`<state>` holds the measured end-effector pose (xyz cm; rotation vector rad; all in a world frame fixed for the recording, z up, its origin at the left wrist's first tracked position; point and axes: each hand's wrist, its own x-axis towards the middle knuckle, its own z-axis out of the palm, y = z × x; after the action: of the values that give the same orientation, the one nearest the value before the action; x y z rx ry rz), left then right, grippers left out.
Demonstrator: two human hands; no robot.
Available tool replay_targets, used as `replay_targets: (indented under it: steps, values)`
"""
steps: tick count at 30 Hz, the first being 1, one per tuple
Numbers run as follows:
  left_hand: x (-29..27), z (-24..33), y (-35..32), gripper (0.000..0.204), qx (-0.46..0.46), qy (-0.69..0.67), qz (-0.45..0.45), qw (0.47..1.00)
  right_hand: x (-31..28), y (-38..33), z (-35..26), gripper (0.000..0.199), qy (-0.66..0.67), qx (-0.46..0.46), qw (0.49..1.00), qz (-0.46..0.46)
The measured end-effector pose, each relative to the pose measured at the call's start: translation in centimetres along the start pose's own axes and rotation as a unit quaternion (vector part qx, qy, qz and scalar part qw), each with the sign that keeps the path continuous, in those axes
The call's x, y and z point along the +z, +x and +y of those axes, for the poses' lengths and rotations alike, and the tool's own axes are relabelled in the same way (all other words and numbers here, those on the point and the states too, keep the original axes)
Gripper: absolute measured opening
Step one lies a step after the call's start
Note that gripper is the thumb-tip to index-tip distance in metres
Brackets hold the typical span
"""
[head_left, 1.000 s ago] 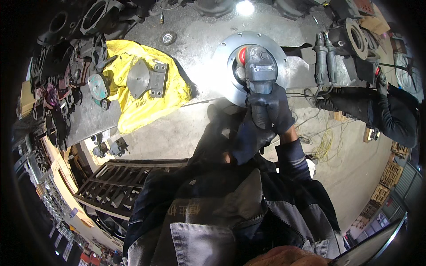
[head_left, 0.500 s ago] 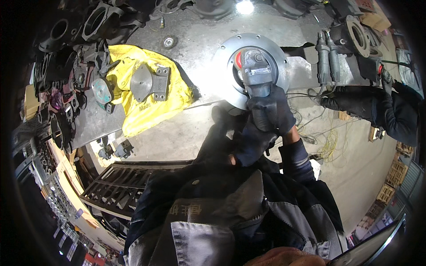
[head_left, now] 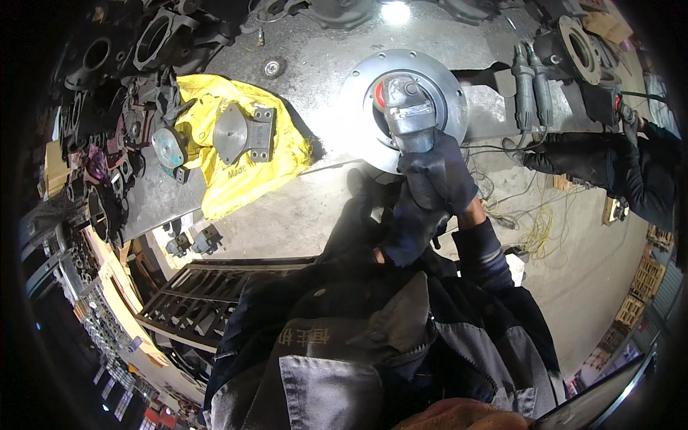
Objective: The person walks to a metal rack, picks up a metal part, and places it on a workbench. They then use an angle grinder to grind the surface of the metal part for an extended period.
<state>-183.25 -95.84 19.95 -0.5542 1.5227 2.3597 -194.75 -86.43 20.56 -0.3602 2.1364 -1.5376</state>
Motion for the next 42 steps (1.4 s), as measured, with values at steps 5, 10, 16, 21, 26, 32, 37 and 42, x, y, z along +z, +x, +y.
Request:
replay_targets:
  steps: [5, 10, 16, 21, 26, 32, 37, 42]
  values:
    - [0.6, -2.8, 0.1, 0.056, 0.042, 0.032, 0.041, 0.998, 0.0, 0.2, -0.1, 0.016, 0.003, -0.051, 0.999, 0.017]
    - [1.1, -4.3, 1.5, 0.063, 0.111, 0.096, 0.076, 0.986, -0.2, -0.1, 0.3, 0.024, 0.039, -0.020, 0.999, 0.018]
    - [-0.1, 0.3, 0.6, 0.069, -0.035, 0.082, 0.057, 0.994, 0.4, -0.8, 2.7, 0.028, 0.075, -0.046, 0.996, 0.035]
    - [-0.1, 1.8, 0.7, 0.054, -0.055, 0.051, 0.047, 0.996, 1.5, -0.8, 4.8, 0.026, 0.005, -0.057, 0.995, 0.083]
    - [-1.5, 1.2, 0.1, 0.040, -0.067, -0.005, -0.001, 0.998, 1.4, -0.7, 4.2, 0.024, 0.059, -0.004, 0.996, 0.072]
    - [-3.0, 0.8, -1.0, 0.023, -0.131, -0.094, -0.063, 0.985, 2.7, -0.3, 2.8, 0.028, -0.097, -0.029, 0.982, 0.159]
    - [-4.3, -2.5, 0.4, 0.039, -0.134, -0.026, -0.064, 0.989, 2.5, 0.0, 1.4, 0.047, -0.029, 0.037, 0.991, 0.126]
    - [-2.6, -5.2, 1.3, 0.058, -0.011, 0.067, 0.062, 0.996, 1.7, -0.4, -0.2, 0.063, 0.067, 0.117, 0.985, 0.110]
